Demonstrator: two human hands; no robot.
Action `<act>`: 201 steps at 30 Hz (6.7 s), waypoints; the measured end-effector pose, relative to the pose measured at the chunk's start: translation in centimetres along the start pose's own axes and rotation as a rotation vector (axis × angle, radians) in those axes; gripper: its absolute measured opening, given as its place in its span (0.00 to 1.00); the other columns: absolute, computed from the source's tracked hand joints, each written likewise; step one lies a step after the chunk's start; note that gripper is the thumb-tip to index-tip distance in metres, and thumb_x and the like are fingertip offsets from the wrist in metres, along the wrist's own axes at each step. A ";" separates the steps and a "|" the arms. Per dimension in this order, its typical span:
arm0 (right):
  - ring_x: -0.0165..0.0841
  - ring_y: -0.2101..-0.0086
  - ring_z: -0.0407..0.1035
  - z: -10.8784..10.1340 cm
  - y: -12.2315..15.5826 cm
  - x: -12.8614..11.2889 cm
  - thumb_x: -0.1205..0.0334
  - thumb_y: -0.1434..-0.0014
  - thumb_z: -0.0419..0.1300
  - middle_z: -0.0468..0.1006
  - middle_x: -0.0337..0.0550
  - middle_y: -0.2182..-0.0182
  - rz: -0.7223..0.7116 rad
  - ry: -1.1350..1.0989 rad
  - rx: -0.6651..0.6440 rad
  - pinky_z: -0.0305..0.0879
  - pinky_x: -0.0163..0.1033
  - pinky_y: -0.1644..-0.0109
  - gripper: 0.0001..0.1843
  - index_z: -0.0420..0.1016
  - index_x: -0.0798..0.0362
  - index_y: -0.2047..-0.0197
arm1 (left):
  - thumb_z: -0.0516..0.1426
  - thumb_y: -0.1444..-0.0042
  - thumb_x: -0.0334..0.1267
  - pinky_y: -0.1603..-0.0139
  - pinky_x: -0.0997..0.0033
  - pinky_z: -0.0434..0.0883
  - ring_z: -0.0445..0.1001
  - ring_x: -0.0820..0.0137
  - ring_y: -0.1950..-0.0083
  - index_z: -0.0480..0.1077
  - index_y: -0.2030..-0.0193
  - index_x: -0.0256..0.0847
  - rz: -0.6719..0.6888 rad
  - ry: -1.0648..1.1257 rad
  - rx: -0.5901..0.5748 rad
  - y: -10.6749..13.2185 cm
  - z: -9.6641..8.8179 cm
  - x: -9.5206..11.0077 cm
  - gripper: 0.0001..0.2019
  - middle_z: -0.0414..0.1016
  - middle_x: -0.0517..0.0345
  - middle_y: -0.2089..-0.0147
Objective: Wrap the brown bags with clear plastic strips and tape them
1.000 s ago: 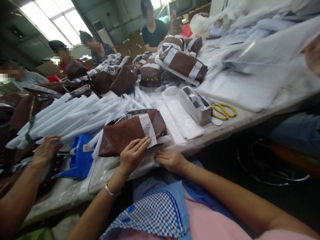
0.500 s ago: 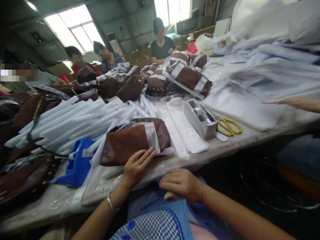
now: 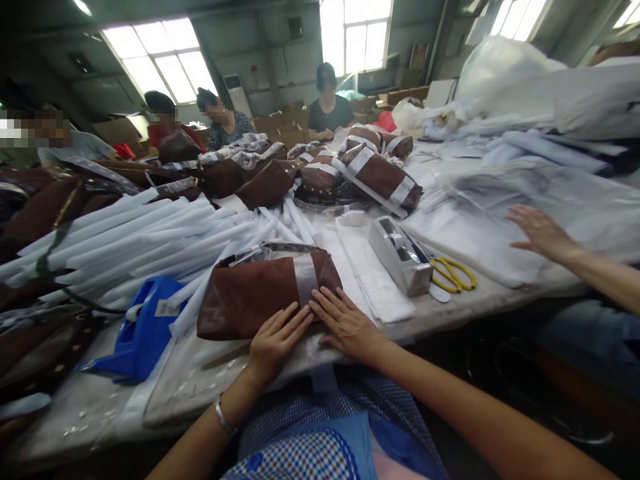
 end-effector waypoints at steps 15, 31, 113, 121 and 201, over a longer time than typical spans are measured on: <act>0.40 0.38 0.65 0.2 5.0 -4.4 0.75 0.33 0.49 0.75 0.52 0.41 -0.198 -0.167 0.155 0.62 0.54 0.33 0.25 0.66 0.58 0.35 | 0.51 0.32 0.30 0.38 0.61 0.71 0.67 0.62 0.32 0.63 0.32 0.44 -0.010 0.015 -0.036 0.2 0.0 0.1 0.23 0.68 0.57 0.33; 0.33 0.53 0.78 -3.4 2.1 -4.3 0.71 0.32 0.53 0.84 0.45 0.56 -0.202 -0.339 0.294 0.72 0.46 0.40 0.15 0.76 0.52 0.47 | 0.55 0.34 0.31 0.36 0.64 0.69 0.76 0.68 0.45 0.68 0.36 0.45 -0.024 -0.060 0.014 -0.1 0.0 0.2 0.21 0.78 0.56 0.45; 0.32 0.62 0.79 -6.7 -0.2 1.1 0.61 0.32 0.59 0.84 0.42 0.62 0.150 -0.637 0.181 0.76 0.36 0.54 0.09 0.75 0.49 0.49 | 0.55 0.33 0.30 0.52 0.71 0.75 0.75 0.73 0.57 0.66 0.35 0.42 -0.218 0.064 -0.023 -1.0 0.1 0.0 0.20 0.71 0.57 0.35; 0.43 0.42 0.70 -3.8 -3.4 1.4 0.61 0.36 0.64 0.78 0.49 0.45 -0.001 -0.244 0.162 0.64 0.57 0.34 0.23 0.70 0.50 0.38 | 0.53 0.33 0.27 0.52 0.71 0.75 0.77 0.72 0.55 0.63 0.33 0.41 -0.246 0.108 0.018 -0.9 -0.1 0.0 0.22 0.74 0.58 0.38; 0.42 0.54 0.68 -1.2 -1.6 0.3 0.55 0.35 0.62 0.79 0.44 0.59 0.286 -0.185 0.260 0.63 0.49 0.47 0.08 0.75 0.49 0.56 | 0.56 0.34 0.31 0.53 0.68 0.77 0.78 0.70 0.53 0.66 0.35 0.44 -0.166 0.114 0.035 -0.3 0.5 0.0 0.21 0.75 0.58 0.39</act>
Point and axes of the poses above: each hand's wrist, its own y-axis away from the middle knuckle, its own z-axis out of the palm, x = y × z, the point moved 3 cm from there along -y, towards the middle knuckle
